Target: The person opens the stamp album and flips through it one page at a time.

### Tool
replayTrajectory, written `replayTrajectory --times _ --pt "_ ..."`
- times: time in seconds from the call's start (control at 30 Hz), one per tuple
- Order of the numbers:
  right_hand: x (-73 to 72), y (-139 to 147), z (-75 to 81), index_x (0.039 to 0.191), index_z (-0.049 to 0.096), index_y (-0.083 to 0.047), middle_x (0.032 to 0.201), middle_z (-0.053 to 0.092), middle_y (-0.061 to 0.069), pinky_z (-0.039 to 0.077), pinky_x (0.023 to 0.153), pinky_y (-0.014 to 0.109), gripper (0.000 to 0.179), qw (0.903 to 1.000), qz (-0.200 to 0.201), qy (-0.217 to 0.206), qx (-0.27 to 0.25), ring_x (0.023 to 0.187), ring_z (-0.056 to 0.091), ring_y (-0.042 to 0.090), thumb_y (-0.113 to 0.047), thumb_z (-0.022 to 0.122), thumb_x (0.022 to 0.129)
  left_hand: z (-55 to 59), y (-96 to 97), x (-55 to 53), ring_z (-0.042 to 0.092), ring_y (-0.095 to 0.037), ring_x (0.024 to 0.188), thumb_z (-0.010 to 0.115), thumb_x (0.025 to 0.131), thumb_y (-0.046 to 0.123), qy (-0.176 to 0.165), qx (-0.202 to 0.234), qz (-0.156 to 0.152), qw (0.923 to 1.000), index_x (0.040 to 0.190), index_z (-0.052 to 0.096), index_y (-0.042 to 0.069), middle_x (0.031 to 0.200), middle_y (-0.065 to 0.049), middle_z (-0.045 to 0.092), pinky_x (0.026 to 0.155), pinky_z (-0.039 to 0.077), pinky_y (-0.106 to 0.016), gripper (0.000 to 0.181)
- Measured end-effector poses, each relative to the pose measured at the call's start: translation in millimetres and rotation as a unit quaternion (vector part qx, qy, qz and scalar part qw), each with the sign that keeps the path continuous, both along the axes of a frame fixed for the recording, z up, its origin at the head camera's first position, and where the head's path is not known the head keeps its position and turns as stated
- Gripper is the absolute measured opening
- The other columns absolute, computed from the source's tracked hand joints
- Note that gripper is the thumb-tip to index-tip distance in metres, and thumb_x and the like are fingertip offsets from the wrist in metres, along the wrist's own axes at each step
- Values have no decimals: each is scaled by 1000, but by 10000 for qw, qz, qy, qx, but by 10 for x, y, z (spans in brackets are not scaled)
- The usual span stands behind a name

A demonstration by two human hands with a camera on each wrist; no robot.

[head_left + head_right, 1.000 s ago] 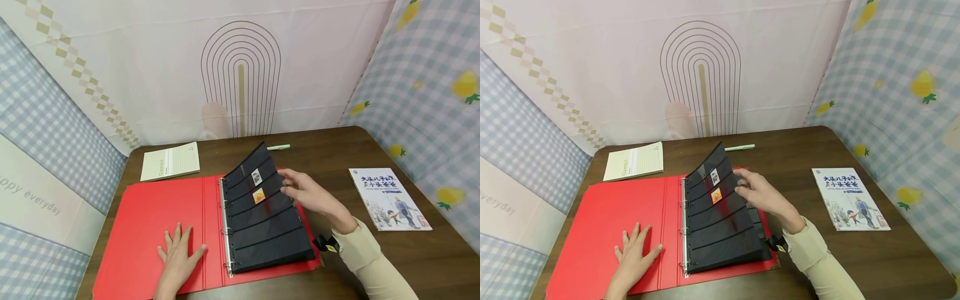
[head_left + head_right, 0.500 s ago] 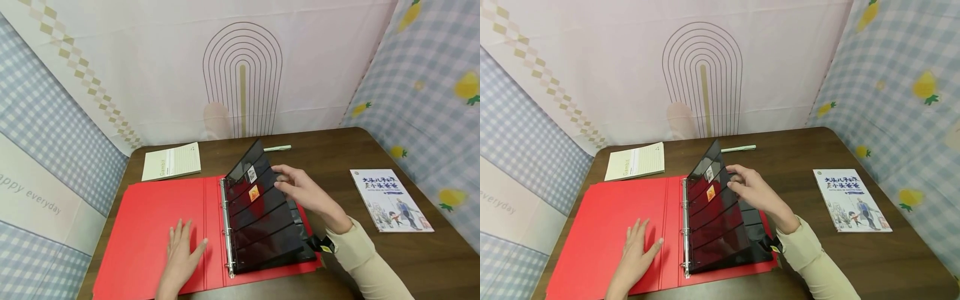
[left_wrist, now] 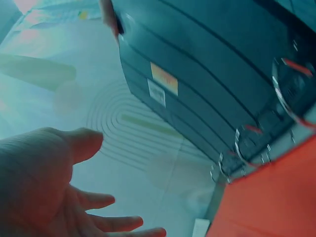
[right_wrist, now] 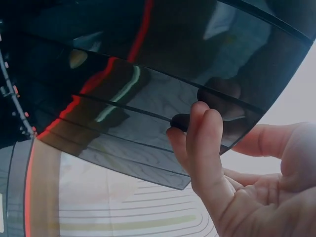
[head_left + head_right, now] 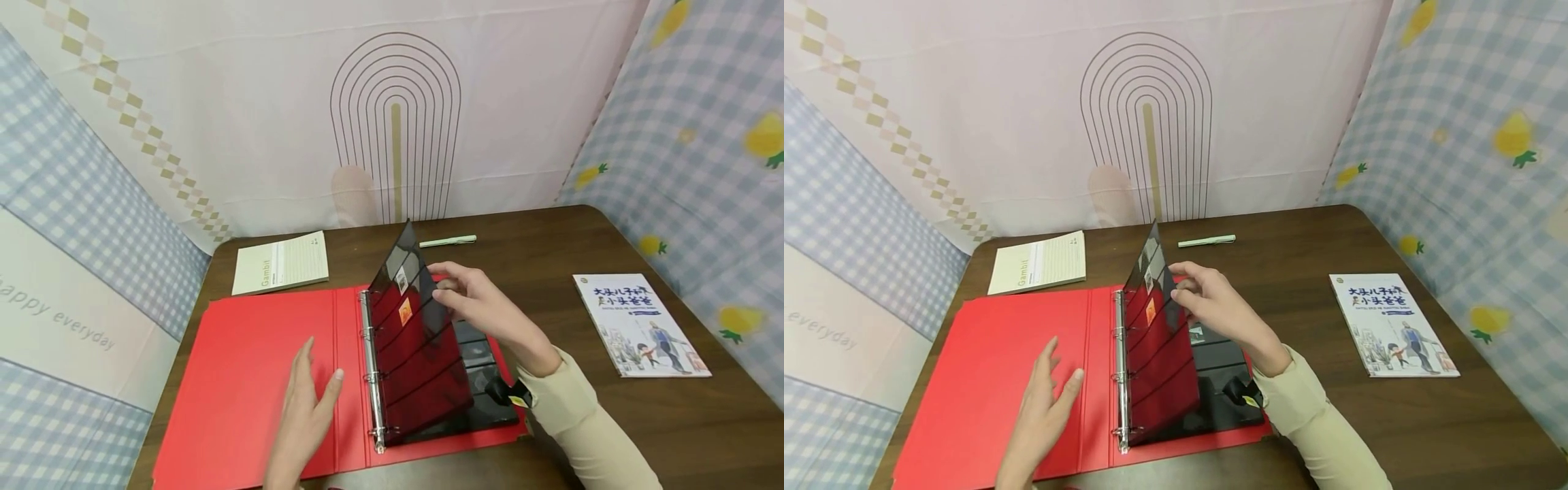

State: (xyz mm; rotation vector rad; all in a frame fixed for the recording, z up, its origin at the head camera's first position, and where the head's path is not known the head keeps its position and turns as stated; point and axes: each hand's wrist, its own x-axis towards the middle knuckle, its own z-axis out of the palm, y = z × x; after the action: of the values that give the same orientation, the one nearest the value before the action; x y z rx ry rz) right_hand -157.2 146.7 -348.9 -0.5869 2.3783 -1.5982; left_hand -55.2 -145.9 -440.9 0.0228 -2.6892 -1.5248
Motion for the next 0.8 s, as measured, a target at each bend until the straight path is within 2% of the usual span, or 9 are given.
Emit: replayTrajectory --times 0.17,0.27,0.43,0.6,0.8 --pt "9 -114 75 145 45 7 118 66 22 55 65 37 46 9999 61 130 37 76 61 22 -4 54 102 90 99 -19 41 -37 141 57 105 32 455 562 39 9974 160 25 12 161 -13 32 107 40 -59 67" --pt "15 -186 109 145 46 4 116 67 20 56 66 41 45 9999 29 113 37 76 62 22 -4 54 102 144 148 -29 45 -38 139 57 106 27 678 757 4 9948 158 28 10 160 -12 34 105 43 -55 63" --pt "22 -290 139 144 48 3 116 68 20 59 68 45 44 9999 45 158 15 80 67 21 -5 54 101 195 213 -22 46 -36 138 54 107 27 683 862 -78 9939 158 28 12 160 -10 35 103 45 -55 59" --pt "23 -370 148 143 50 3 111 70 18 58 67 42 43 9996 113 258 -59 77 67 21 -4 53 100 242 283 -28 49 -32 136 54 106 29 794 925 -204 9923 158 30 15 159 -8 38 100 48 -56 59" --pt "37 -481 194 142 50 3 107 70 18 58 62 41 42 9995 175 227 -130 69 65 21 -3 52 100 412 417 -69 57 -31 128 58 105 27 1116 991 -555 9872 157 33 18 155 -6 43 89 55 -51 59"
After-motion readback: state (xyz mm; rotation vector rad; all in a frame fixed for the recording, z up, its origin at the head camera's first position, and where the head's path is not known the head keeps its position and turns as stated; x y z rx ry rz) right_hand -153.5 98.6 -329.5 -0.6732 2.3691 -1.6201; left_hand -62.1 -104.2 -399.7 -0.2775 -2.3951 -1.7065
